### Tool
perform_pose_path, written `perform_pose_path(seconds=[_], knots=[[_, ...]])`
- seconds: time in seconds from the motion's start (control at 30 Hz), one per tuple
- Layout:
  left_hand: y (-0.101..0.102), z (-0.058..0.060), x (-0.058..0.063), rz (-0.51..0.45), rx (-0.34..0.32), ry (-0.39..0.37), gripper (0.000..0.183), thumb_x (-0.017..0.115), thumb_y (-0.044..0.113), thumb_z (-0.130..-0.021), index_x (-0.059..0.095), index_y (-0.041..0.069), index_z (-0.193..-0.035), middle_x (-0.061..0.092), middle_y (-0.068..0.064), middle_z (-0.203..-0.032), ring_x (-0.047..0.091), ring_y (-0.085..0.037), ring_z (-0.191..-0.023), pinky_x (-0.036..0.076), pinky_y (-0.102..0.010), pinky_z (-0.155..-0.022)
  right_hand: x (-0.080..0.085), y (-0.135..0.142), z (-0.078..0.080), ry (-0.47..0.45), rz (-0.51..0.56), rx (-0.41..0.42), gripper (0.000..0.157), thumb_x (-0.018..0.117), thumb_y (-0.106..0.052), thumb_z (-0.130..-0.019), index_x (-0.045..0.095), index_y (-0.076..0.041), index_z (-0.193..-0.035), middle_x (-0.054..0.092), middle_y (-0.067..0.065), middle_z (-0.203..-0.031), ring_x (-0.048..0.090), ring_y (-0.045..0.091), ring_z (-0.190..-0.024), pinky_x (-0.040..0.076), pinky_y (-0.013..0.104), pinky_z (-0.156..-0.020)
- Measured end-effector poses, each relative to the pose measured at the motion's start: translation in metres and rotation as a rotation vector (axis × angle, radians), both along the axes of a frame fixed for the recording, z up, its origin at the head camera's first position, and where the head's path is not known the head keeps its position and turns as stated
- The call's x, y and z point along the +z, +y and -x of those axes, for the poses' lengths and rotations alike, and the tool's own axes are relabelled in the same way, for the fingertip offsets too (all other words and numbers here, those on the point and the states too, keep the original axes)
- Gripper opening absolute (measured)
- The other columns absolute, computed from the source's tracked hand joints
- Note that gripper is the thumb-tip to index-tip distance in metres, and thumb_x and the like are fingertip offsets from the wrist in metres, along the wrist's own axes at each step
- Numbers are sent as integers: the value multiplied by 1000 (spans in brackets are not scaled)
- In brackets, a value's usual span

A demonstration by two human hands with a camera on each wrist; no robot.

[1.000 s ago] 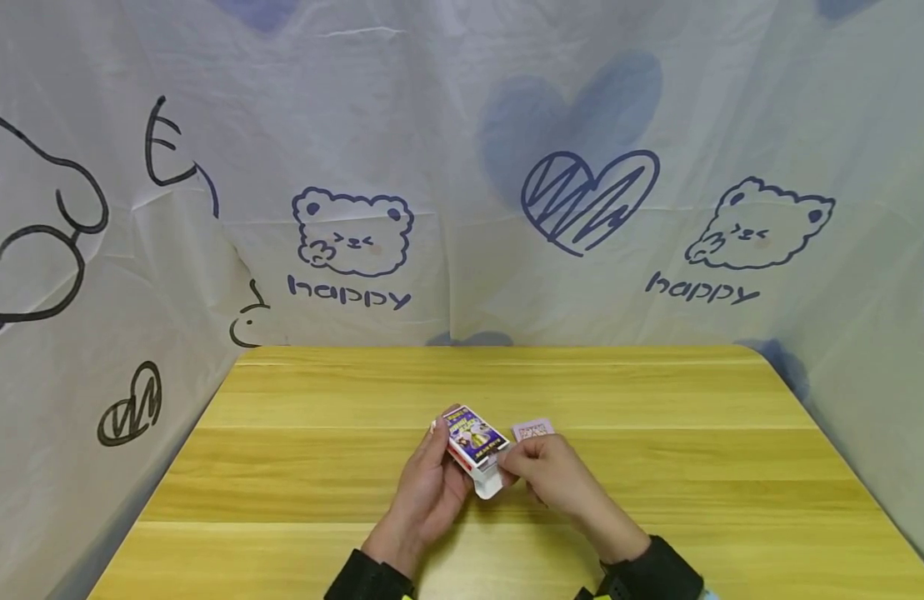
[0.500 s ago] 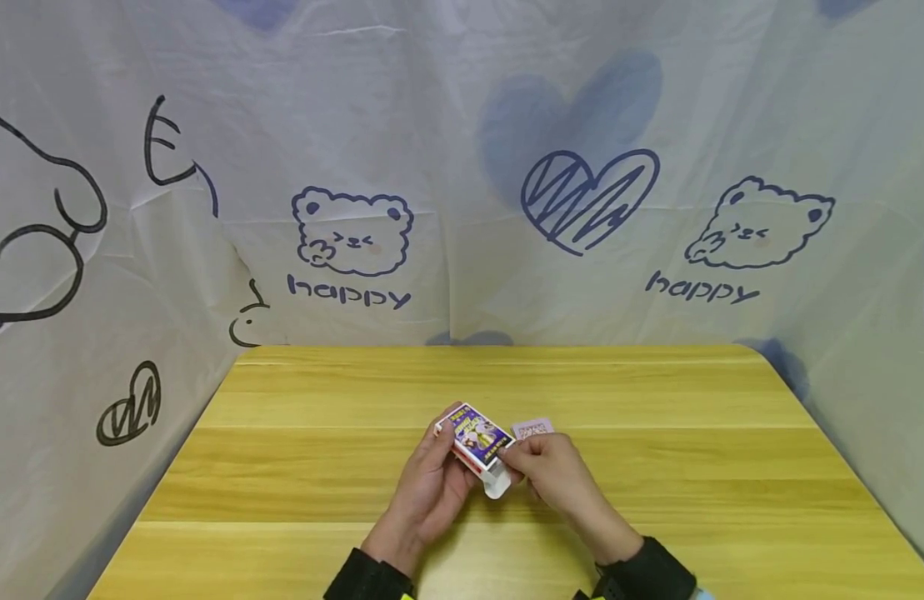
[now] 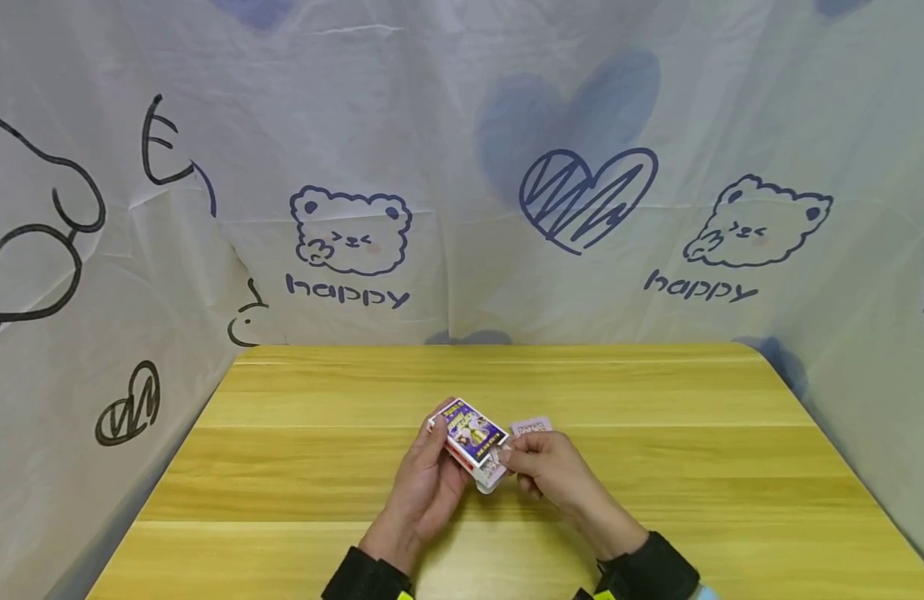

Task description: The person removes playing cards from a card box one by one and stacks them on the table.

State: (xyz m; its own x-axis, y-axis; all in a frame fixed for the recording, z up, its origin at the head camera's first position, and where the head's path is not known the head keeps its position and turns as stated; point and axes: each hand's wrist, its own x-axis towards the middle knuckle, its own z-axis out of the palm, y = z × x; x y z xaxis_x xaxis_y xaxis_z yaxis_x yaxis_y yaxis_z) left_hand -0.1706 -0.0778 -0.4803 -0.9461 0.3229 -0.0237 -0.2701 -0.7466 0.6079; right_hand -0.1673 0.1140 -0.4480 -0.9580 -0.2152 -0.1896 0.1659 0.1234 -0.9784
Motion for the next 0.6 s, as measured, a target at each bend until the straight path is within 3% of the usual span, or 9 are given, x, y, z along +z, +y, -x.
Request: perform_pose_path(seconds=[0.37, 0.6], knots=[[-1, 2, -1, 12, 32, -60, 55, 43, 39, -103, 25, 18, -151, 32, -12, -150, 44, -24, -131, 42, -35, -107, 2, 0, -1, 49, -68, -43, 29, 72, -22, -86, 61, 0, -72, 47, -5, -53, 38, 7, -43, 30, 20, -38], [-1, 5, -1, -12, 104, -66, 56, 44, 37, -103, 26, 13, -150, 24, -13, -156, 38, -21, -135, 38, -31, -110, 5, 0, -2, 14, -7, 18, 20, 68, -10, -86, 62, 8, -93, 56, 1, -66, 45, 9, -50, 34, 21, -43]])
